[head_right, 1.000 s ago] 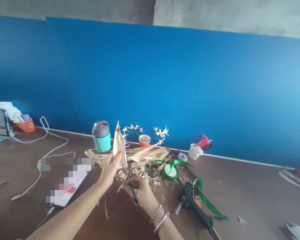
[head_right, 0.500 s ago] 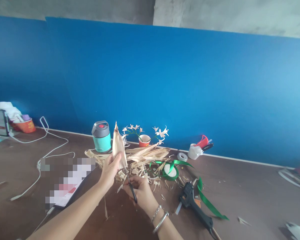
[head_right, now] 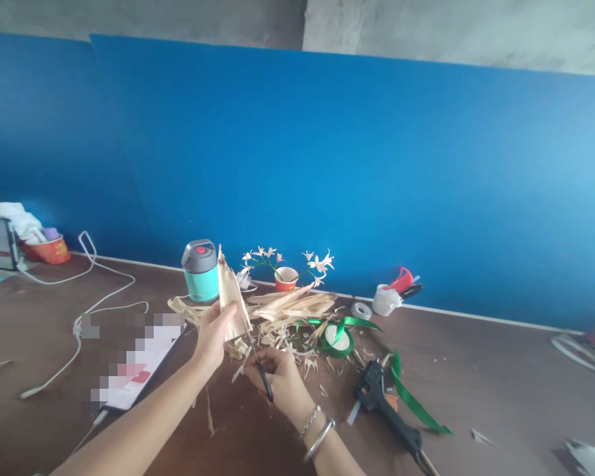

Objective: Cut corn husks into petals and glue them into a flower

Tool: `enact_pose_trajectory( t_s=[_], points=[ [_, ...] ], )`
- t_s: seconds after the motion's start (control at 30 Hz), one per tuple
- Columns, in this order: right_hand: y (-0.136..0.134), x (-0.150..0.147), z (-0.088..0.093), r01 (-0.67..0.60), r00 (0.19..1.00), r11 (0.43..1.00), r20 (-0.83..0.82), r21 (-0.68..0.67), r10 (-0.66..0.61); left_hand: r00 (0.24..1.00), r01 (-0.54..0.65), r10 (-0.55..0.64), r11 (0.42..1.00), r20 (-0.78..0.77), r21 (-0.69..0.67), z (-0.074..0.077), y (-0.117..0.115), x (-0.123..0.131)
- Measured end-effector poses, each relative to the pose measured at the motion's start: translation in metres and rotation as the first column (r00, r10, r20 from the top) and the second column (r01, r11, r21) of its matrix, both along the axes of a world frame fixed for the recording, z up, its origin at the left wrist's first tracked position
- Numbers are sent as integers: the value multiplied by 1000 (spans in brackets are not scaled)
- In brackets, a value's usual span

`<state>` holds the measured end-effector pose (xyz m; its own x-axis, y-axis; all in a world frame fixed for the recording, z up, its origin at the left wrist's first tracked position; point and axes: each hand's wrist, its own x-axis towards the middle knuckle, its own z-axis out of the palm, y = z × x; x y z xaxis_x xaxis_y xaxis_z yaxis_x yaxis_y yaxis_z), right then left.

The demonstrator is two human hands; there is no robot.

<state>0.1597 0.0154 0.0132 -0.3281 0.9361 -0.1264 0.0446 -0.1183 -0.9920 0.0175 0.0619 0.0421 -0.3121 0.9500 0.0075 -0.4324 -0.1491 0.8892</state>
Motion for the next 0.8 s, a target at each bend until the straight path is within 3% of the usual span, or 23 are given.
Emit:
enact_pose_trajectory(
  t_s=[0.2,0.8],
  points=[
    [2,1,-5,0,1000,1000,14,3,0,996,14,-9,998,94,-60,5,1,-1],
    [3,-1,-3,31,999,1000,-23,-3,-31,997,37,-35,998,66,-40,4,-2,4]
  ],
)
